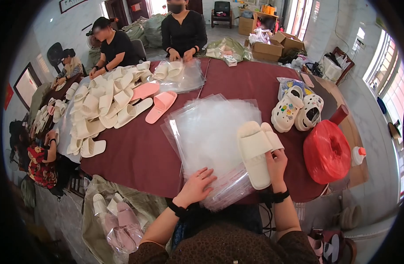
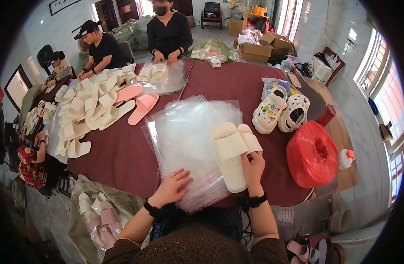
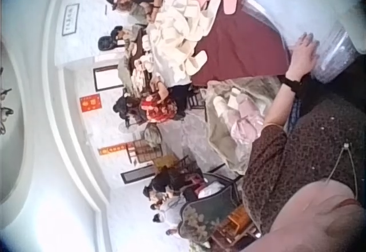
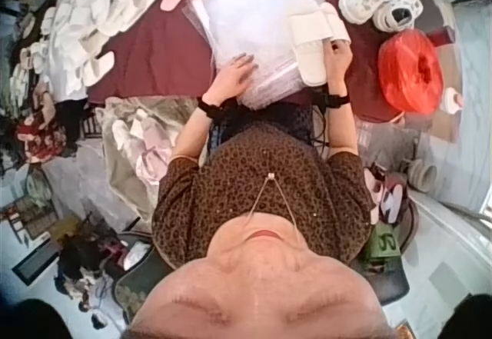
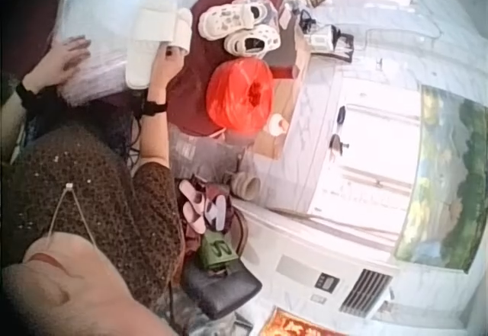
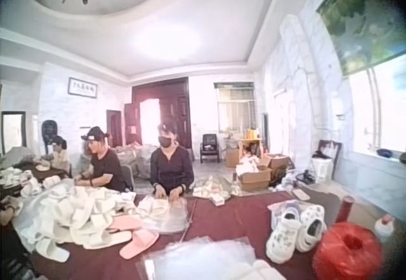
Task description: Packing pairs of sandals into clear plastic bags and sealing them.
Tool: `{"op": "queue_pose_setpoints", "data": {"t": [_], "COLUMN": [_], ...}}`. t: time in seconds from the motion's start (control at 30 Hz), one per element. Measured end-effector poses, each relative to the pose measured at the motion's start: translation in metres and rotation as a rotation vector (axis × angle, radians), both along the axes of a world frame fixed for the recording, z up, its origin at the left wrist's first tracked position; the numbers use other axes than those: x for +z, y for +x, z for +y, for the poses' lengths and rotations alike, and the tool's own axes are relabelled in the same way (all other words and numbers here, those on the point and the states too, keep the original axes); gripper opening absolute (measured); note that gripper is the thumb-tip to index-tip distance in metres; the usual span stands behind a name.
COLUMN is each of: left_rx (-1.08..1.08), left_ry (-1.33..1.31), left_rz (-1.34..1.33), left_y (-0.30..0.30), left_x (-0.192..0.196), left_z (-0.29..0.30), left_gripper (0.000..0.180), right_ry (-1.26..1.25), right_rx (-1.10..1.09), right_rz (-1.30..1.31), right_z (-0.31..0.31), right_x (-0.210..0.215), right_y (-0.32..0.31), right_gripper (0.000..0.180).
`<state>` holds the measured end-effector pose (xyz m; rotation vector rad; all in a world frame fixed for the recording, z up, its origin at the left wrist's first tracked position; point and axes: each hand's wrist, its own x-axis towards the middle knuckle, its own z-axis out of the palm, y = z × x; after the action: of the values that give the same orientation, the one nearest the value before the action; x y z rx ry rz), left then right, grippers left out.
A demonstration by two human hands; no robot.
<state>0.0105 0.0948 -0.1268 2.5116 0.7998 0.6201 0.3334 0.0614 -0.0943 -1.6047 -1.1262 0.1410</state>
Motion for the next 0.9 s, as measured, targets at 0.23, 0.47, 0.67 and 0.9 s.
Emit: {"op": "queue_pose_setpoints", "data": {"t": [0.23,0.47,0.67,0.9], "left_rx": [0.119,0.274,0.471,0.313], "left_ry": [-0.047,-0.251,-0.553,-0.321], "left_rz": [-0.033,-0.217,-0.348,-0.233], "left_y": [0.015,0.020,0.022,0.022], "left_x": [0.008,-0.015,-0.016,0.009], "left_z": [0.002,0.017,0.023,0.017], "left_gripper": [0.035,0.020,0.020,0.024], "right_ry": [0.000,-0.074,-0.026,0.035], "right_rx": [0.028,0.099,0.085,0.064], "right_rz": [0.085,0.070,0.181,0.172], "right_z": [-0.045,-0.068,-0.075,-0.079], "right_x": [0.000,-0.006,-0.008,-0.013], "right_y": [0.004,-0.009,-0.004,0.000], "right_gripper": [0.019,0.021,0.021,0.018]}}
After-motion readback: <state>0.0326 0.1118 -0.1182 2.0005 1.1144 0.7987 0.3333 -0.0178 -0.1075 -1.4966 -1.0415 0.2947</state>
